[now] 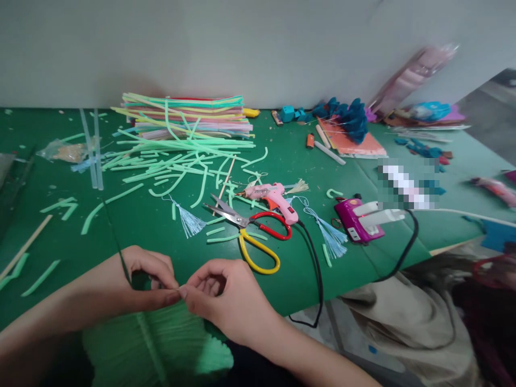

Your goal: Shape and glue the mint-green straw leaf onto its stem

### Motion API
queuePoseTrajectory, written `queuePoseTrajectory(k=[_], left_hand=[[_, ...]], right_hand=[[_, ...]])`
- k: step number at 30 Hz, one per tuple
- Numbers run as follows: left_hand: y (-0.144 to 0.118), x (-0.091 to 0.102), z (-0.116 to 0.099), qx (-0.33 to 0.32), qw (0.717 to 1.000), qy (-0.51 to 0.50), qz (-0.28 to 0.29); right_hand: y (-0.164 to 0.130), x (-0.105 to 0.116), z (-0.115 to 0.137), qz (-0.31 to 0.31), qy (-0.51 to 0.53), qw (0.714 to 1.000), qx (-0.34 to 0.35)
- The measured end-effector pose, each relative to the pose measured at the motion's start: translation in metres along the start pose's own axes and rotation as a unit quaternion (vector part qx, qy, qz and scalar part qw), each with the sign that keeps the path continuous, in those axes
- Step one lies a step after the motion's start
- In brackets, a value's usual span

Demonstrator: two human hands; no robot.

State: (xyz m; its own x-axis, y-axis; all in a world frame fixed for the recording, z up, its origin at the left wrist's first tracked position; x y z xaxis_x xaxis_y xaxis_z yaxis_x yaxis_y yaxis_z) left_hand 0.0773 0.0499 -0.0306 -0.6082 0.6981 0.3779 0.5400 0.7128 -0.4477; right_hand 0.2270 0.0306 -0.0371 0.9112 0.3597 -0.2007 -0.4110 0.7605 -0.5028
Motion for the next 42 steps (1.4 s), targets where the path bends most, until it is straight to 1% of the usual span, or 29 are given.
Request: queuePoseTrajectory(k=[5, 10, 12, 15, 18, 21, 24, 26, 29, 31, 34, 37, 39, 42], left_hand=[[0.001, -0.003, 0.005, 0.024, 0.999, -0.023, 0.015], [-0.008, -0.004, 0.018, 0.050, 0.994, -0.081, 0.062], [-0.012, -0.003, 0.024, 0.068, 0.989, -0.113, 0.062], [-0.015, -0.001, 0.029, 0.088, 0.987, -0.126, 0.041], [-0.014, -0.001, 0.028, 0.097, 0.988, -0.120, 0.031], [-0.018, -0.002, 0.030, 0.110, 0.985, -0.125, 0.031], [-0.029, 0.001, 0.036, 0.108, 0.980, -0.164, 0.009], [-0.040, 0.001, 0.042, 0.112, 0.977, -0.181, -0.011], [-0.055, -0.001, 0.054, 0.139, 0.980, -0.141, -0.030], [-0.060, -0.003, 0.058, 0.144, 0.983, -0.108, -0.038], [-0.058, -0.004, 0.057, 0.139, 0.984, -0.094, -0.055], [-0.052, -0.004, 0.052, 0.133, 0.983, -0.101, -0.071], [-0.049, -0.006, 0.049, 0.129, 0.982, -0.109, -0.084], [-0.048, -0.010, 0.045, 0.130, 0.977, -0.119, -0.117]], right_hand=[[-0.002, -0.003, 0.000, 0.012, -0.013, 0.999, 0.033], [0.005, 0.005, 0.000, 0.009, -0.056, 0.998, 0.025], [0.008, 0.009, 0.000, 0.012, -0.073, 0.997, 0.026], [0.008, 0.009, 0.001, 0.026, -0.097, 0.994, 0.037], [0.007, 0.003, 0.001, 0.035, -0.115, 0.992, 0.047], [0.010, -0.003, 0.001, 0.031, -0.099, 0.993, 0.051], [0.013, -0.003, -0.001, 0.021, -0.066, 0.996, 0.052], [0.015, 0.000, -0.003, 0.012, -0.064, 0.996, 0.054], [0.015, 0.004, -0.004, 0.003, -0.088, 0.995, 0.050], [0.014, 0.005, -0.003, 0.010, -0.104, 0.993, 0.056], [0.015, 0.001, 0.000, 0.037, -0.094, 0.992, 0.075], [0.018, -0.006, -0.001, 0.065, -0.083, 0.993, 0.058], [0.021, -0.008, -0.003, 0.068, -0.089, 0.993, 0.048], [0.023, -0.009, -0.004, 0.055, -0.094, 0.993, 0.049]])
Point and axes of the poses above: each hand's wrist, its own y-axis towards the middle knuckle, its own x-axis out of the back of the hand, z = x × y, the point moved 6 cm from there along y, towards the middle knuckle, and after that the axes turned 7 degrees about y, right-handed, at the moved point
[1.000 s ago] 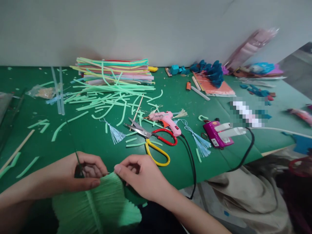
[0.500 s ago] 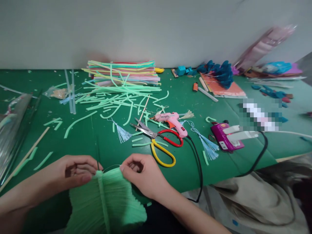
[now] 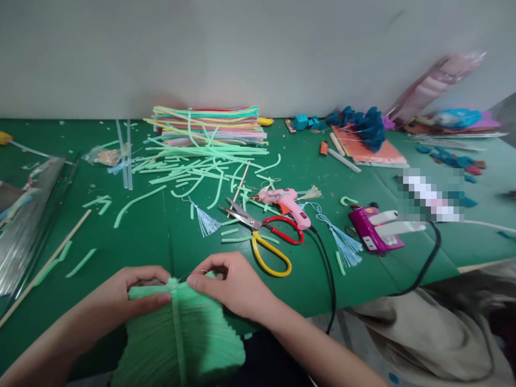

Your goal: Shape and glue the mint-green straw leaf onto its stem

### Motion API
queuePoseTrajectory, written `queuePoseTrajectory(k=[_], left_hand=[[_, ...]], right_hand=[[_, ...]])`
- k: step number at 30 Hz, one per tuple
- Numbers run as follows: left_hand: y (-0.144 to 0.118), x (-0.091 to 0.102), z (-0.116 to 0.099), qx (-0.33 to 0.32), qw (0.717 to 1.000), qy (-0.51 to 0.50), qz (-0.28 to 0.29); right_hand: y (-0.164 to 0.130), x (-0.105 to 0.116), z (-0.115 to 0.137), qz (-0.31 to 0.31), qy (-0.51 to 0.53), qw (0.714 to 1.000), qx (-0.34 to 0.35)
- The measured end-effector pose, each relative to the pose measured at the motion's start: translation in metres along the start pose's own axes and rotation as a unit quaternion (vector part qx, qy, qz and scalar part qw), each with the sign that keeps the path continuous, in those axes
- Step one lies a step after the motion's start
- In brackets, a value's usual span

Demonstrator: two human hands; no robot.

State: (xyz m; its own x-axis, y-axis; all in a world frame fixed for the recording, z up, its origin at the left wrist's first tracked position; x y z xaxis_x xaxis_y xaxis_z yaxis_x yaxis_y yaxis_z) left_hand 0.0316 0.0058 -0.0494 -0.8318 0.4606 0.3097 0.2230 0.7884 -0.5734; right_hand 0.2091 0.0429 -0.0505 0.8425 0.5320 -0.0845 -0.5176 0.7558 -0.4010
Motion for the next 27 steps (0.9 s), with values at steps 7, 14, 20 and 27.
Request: queuePoseTrajectory(k=[7, 14, 20, 27], left_hand=[[-0.001, -0.005, -0.002, 0.011, 0.998, -0.008, -0.066], [0.003, 0.001, -0.009, -0.009, 0.999, 0.019, -0.042], [0.006, 0.000, -0.019, -0.011, 0.999, 0.013, -0.031], [0.006, -0.005, -0.023, -0.015, 1.000, -0.007, 0.006]], right_hand=[[-0.007, 0.010, 0.003, -0.030, 0.021, 0.999, 0.036], [-0.014, 0.021, 0.006, -0.088, -0.001, 0.995, 0.043], [-0.010, 0.013, 0.006, -0.080, 0.008, 0.995, 0.062], [-0.009, 0.008, 0.004, -0.058, 0.026, 0.997, 0.049]])
Point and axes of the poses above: each hand's wrist, its own y-axis towards the middle knuckle, its own x-axis out of the back of the hand, z = x × y, the point moved 6 cm from there along y, towards the middle knuckle, and after that the axes turned 7 degrees about y, right-handed, at the moved point
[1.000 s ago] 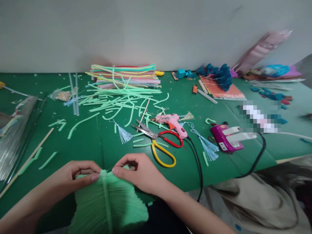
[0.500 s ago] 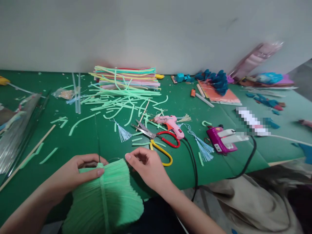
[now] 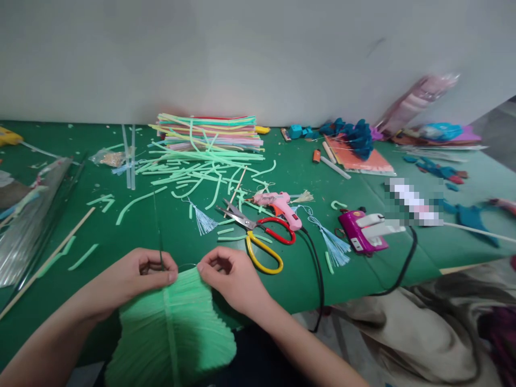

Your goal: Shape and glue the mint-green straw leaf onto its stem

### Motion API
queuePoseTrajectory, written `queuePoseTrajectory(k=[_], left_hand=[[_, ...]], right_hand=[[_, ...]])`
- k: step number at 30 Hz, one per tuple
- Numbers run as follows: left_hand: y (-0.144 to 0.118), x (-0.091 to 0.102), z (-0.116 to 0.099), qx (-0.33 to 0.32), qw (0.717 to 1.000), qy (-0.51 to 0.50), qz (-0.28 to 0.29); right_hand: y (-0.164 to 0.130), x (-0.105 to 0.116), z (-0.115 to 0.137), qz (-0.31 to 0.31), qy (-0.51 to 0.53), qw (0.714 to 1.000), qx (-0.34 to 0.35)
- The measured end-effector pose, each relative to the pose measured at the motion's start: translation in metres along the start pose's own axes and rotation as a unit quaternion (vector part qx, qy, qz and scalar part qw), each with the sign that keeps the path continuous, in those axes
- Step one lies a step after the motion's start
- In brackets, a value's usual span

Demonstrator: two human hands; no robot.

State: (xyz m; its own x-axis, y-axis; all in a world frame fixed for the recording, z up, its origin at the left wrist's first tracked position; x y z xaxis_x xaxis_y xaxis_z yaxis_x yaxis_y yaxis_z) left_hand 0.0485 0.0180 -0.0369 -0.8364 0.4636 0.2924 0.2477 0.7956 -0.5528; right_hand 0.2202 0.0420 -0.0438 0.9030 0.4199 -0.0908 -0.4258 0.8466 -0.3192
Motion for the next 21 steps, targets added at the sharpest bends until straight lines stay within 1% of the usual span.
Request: queuePoseTrajectory(k=[4, 7, 10, 13, 16, 19, 21], left_hand=[[0.000, -0.003, 0.000, 0.010, 0.999, 0.007, 0.033], [0.000, -0.003, 0.002, 0.012, 0.999, 0.009, 0.042], [0.002, -0.002, 0.001, 0.001, 0.999, 0.000, 0.036], [0.002, -0.001, -0.002, -0.005, 0.999, -0.004, 0.032], [0.004, 0.001, -0.006, -0.009, 1.000, 0.016, 0.025], [0.008, 0.005, -0.013, -0.034, 0.998, 0.051, 0.011], [0.013, 0.006, -0.016, -0.043, 0.997, 0.056, 0.011]], right_hand=[[0.000, -0.002, -0.002, 0.018, -0.005, 1.000, -0.007], [0.000, -0.002, -0.004, 0.015, -0.012, 1.000, -0.012], [-0.002, 0.001, -0.002, -0.006, -0.035, 0.999, 0.000], [-0.003, 0.001, 0.000, -0.011, -0.045, 0.999, 0.014], [-0.003, 0.000, 0.000, -0.015, -0.040, 0.999, 0.019], [-0.002, 0.000, 0.000, -0.021, -0.036, 0.999, 0.025], [-0.001, 0.000, -0.001, -0.023, -0.033, 0.999, 0.030]])
Point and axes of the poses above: each hand's wrist, its own y-axis towards the middle knuckle, its own x-axis out of the back of the hand, z = x × y, the point moved 6 cm from there along y, towards the middle knuckle, and after that the axes turned 7 degrees about y, right-handed, at the moved point
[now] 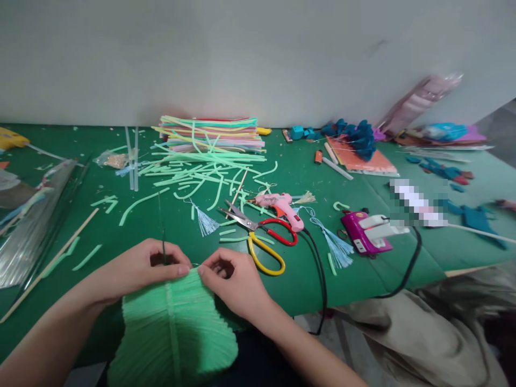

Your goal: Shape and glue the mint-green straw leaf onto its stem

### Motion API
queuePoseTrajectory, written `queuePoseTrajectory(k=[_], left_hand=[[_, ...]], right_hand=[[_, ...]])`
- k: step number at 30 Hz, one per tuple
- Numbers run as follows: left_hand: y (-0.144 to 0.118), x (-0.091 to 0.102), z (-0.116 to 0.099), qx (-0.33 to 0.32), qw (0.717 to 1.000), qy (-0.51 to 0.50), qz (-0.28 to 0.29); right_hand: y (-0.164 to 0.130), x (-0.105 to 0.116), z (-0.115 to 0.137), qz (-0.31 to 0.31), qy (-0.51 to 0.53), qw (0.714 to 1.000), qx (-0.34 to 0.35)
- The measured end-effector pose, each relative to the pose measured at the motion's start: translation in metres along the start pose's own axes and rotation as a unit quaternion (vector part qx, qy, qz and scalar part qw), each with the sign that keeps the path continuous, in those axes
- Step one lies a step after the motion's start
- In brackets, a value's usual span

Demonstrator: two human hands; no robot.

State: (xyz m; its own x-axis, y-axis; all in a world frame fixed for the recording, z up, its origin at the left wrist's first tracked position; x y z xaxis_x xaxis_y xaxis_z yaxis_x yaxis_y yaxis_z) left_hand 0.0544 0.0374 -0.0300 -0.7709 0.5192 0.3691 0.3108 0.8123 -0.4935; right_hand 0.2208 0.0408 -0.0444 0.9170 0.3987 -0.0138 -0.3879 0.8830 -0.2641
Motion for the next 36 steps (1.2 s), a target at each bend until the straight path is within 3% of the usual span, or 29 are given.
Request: queuePoseTrajectory(k=[11, 20, 23, 26, 28, 32, 36], left_hand=[[0.009, -0.003, 0.000, 0.014, 0.999, 0.029, 0.007], [0.007, -0.001, -0.001, 0.006, 1.000, 0.021, 0.004], [-0.003, 0.008, 0.003, 0.001, 0.999, -0.037, 0.001], [-0.021, 0.022, 0.019, 0.016, 0.989, -0.139, -0.050], [-0.033, 0.027, 0.035, 0.054, 0.984, -0.140, -0.098], [-0.048, 0.017, 0.052, 0.073, 0.977, -0.159, -0.121], [-0.054, 0.003, 0.054, 0.078, 0.947, -0.268, -0.161]], right_hand=[[-0.005, -0.001, -0.004, -0.044, -0.022, 0.999, 0.023], [-0.004, -0.003, 0.004, -0.039, -0.047, 0.997, 0.038], [-0.002, -0.002, 0.002, -0.032, -0.029, 0.999, 0.026], [-0.001, 0.000, 0.000, -0.001, -0.006, 1.000, 0.010], [0.000, 0.004, -0.001, 0.013, 0.000, 1.000, 0.001], [0.000, 0.011, -0.004, 0.010, -0.004, 1.000, -0.010], [-0.001, 0.015, -0.007, -0.005, 0.007, 1.000, -0.007]])
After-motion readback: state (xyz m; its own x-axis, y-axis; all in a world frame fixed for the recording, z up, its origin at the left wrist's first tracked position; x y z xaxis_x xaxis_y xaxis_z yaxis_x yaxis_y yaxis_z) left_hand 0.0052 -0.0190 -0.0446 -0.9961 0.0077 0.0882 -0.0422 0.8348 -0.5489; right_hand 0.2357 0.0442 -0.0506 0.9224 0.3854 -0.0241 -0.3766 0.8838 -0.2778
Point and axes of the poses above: each hand's wrist, its own y-axis towards the middle knuckle, its own x-axis out of the back of the hand, z = x × y, the point moved 6 cm from there along y, towards the middle knuckle, and after that the axes turned 7 degrees about y, right-handed, at the moved point
